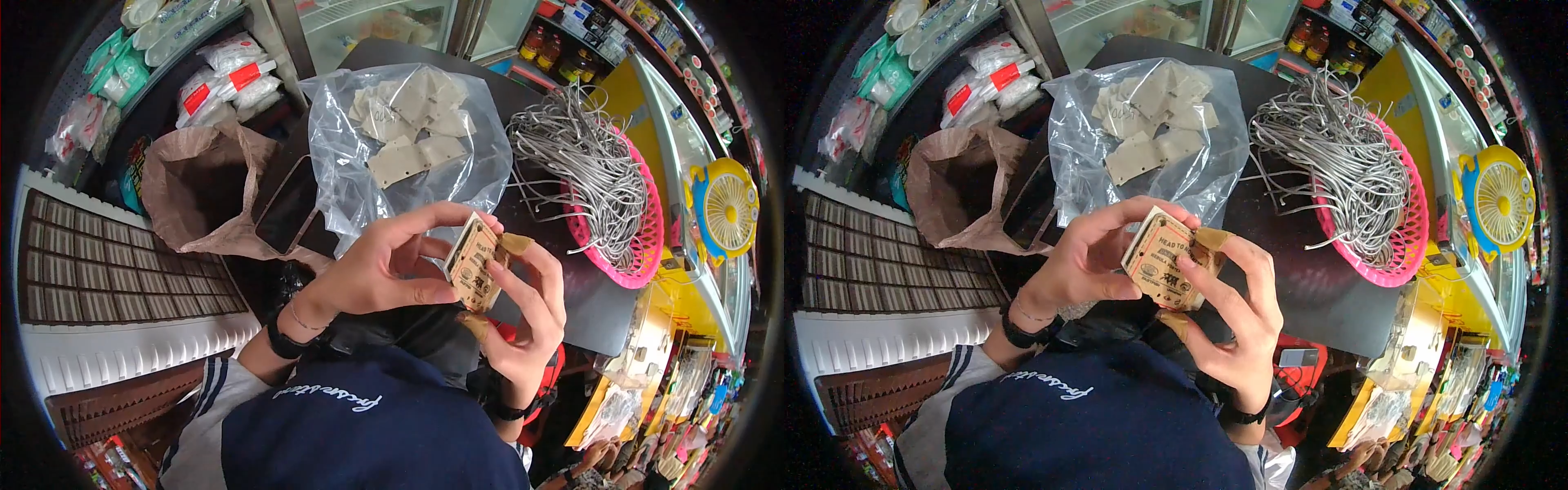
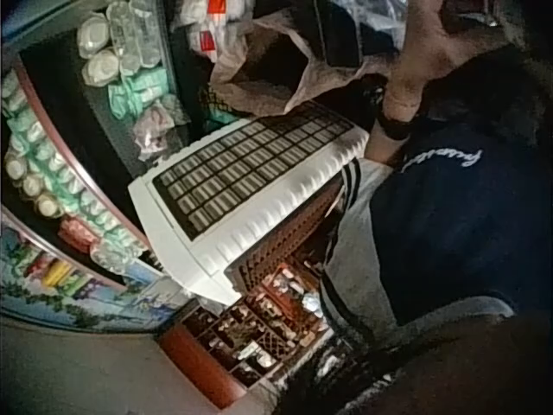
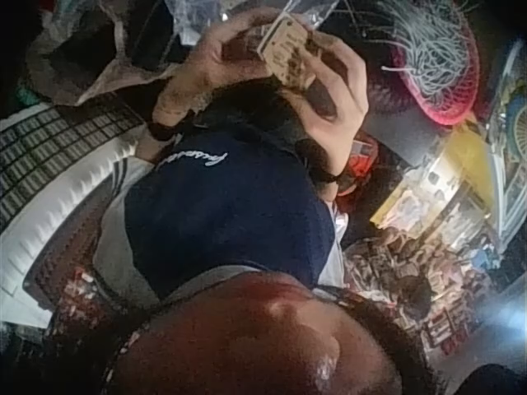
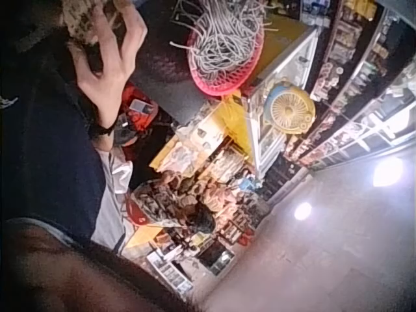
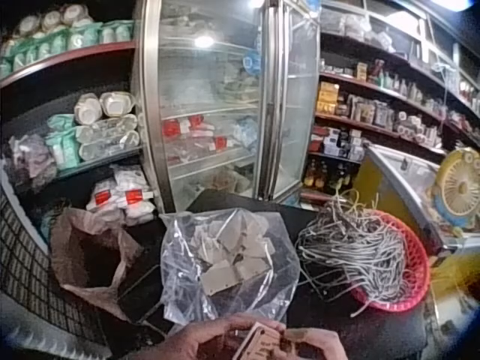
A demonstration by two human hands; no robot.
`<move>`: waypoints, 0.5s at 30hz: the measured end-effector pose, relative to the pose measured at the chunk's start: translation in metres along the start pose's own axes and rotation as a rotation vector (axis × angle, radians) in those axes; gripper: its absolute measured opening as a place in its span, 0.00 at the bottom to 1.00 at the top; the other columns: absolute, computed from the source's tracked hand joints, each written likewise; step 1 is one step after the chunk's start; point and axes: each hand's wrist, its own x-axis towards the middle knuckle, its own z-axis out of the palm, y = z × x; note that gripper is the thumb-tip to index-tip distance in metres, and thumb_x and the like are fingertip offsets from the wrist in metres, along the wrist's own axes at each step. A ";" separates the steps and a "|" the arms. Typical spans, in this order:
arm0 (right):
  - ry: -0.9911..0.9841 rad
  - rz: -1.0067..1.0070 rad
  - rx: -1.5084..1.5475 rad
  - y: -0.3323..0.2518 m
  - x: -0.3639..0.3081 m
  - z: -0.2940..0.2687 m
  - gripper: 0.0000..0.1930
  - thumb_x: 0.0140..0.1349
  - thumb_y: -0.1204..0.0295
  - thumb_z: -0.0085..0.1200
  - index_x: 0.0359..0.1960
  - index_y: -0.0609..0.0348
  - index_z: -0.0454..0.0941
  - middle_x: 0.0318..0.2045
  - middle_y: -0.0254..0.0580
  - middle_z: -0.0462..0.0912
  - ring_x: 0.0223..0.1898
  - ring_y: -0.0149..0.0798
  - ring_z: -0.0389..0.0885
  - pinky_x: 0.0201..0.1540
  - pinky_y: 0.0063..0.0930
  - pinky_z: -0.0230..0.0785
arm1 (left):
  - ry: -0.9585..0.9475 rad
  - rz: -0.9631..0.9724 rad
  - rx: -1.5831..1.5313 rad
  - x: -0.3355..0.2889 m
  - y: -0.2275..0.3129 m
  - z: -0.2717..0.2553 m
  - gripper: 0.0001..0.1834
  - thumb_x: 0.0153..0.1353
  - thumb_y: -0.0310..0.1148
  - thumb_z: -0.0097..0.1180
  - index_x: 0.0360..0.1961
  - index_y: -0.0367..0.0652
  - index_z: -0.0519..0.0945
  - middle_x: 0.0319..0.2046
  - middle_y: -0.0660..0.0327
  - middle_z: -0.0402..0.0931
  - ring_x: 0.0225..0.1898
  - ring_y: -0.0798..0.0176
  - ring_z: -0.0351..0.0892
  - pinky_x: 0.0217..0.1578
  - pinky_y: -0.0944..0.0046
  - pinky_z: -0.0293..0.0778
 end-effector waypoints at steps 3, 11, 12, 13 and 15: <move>-0.014 0.011 -0.009 -0.003 0.000 0.001 0.29 0.28 0.78 0.64 0.42 0.58 0.82 0.48 0.51 0.73 0.48 0.50 0.73 0.49 0.41 0.66 | -0.003 0.014 0.090 0.000 0.000 -0.002 0.39 0.45 0.30 0.71 0.59 0.34 0.65 0.58 0.51 0.65 0.59 0.58 0.67 0.58 0.59 0.67; -0.005 -0.010 -0.031 -0.003 -0.001 0.002 0.31 0.27 0.78 0.66 0.44 0.55 0.82 0.48 0.50 0.73 0.48 0.49 0.73 0.48 0.39 0.67 | 0.028 0.067 0.173 0.001 -0.005 -0.002 0.40 0.42 0.32 0.73 0.56 0.36 0.68 0.55 0.53 0.68 0.57 0.60 0.69 0.56 0.60 0.69; -0.005 -0.009 -0.032 -0.003 -0.001 0.001 0.31 0.27 0.78 0.66 0.44 0.55 0.82 0.48 0.50 0.73 0.48 0.49 0.73 0.48 0.39 0.67 | 0.019 0.060 0.194 0.001 -0.004 -0.003 0.40 0.41 0.32 0.74 0.56 0.36 0.68 0.55 0.53 0.68 0.57 0.60 0.69 0.56 0.60 0.69; -0.006 -0.002 -0.018 -0.004 -0.001 0.001 0.31 0.27 0.77 0.66 0.44 0.55 0.82 0.48 0.50 0.73 0.47 0.49 0.73 0.48 0.39 0.67 | 0.011 0.054 0.215 0.000 -0.004 -0.004 0.40 0.40 0.31 0.75 0.56 0.35 0.68 0.55 0.53 0.68 0.57 0.60 0.70 0.56 0.60 0.69; -0.009 0.005 -0.004 -0.005 -0.001 0.001 0.31 0.27 0.77 0.67 0.44 0.55 0.82 0.48 0.51 0.73 0.47 0.49 0.73 0.47 0.39 0.67 | 0.012 0.048 0.202 -0.001 -0.004 -0.006 0.41 0.38 0.31 0.75 0.55 0.35 0.69 0.54 0.53 0.68 0.57 0.60 0.70 0.56 0.60 0.70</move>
